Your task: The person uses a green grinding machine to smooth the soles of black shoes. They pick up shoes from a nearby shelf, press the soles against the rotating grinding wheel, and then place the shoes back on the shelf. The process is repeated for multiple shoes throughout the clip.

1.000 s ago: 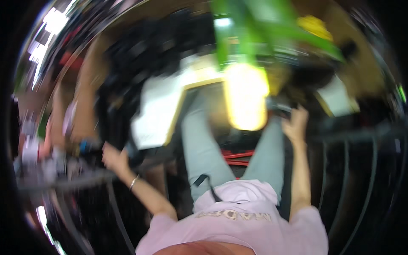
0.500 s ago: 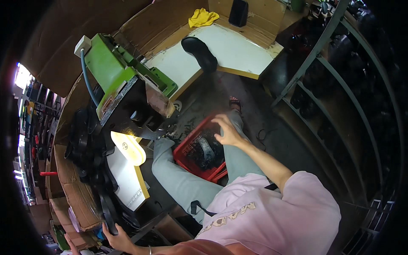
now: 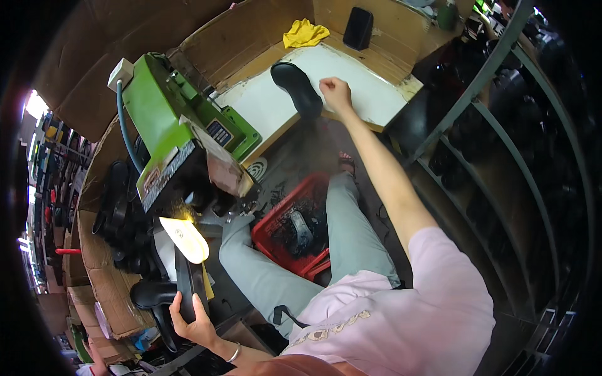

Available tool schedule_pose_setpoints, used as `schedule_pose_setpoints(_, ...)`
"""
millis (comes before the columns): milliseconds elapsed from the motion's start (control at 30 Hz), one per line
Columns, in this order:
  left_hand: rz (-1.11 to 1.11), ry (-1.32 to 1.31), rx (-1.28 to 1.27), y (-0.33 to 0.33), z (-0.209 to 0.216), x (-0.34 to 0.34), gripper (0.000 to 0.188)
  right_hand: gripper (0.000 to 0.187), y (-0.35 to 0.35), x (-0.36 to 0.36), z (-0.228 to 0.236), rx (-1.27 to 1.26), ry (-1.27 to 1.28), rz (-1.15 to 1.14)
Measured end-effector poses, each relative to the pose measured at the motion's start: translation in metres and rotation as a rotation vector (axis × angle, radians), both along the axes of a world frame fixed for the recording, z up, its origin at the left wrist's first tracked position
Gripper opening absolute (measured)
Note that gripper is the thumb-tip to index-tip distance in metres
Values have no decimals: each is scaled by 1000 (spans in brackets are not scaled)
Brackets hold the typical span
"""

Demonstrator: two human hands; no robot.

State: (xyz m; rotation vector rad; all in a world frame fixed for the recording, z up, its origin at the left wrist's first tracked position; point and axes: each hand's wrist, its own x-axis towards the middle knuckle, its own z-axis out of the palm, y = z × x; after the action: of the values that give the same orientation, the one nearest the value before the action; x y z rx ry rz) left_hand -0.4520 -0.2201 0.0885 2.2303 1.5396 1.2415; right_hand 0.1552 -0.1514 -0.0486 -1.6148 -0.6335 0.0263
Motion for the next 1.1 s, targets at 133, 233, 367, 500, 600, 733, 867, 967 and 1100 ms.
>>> schedule_pose_setpoints(133,117,-148,-58,-7,-45,-14,33,31,63,44,13,-360,296,43)
schedule_pose_setpoints(233,120,-265,-190,-23,-56,-23,34,40,100,39,18,-636,198,-1)
schedule_pose_setpoints(367,104,-409,-274,-15,-78,-1,33,52,120,88,4,-821,-50,-59)
schedule_pose_setpoints(500,-42,-302,-293,-14,-65,24,33,57,135,54,2,-923,-391,177)
schedule_pose_setpoints(600,-198,-348,-435,-6,-68,33,33,58,98,24,22,-733,-598,295)
schedule_pose_setpoints(733,-366,-405,-601,-2,-79,42,36,59,4,-76,76,-454,-699,628)
schedule_pose_setpoints(867,-540,-572,-754,3,-87,56,41,62,-83,-169,90,-430,-573,1100)
schedule_pose_setpoints(967,-744,-705,-830,28,-86,71,46,65,-130,-209,56,-412,-186,1104)
schedule_pose_setpoints(1100,-775,-1204,-908,32,-70,107,59,29,-175,-232,-20,-151,594,895)
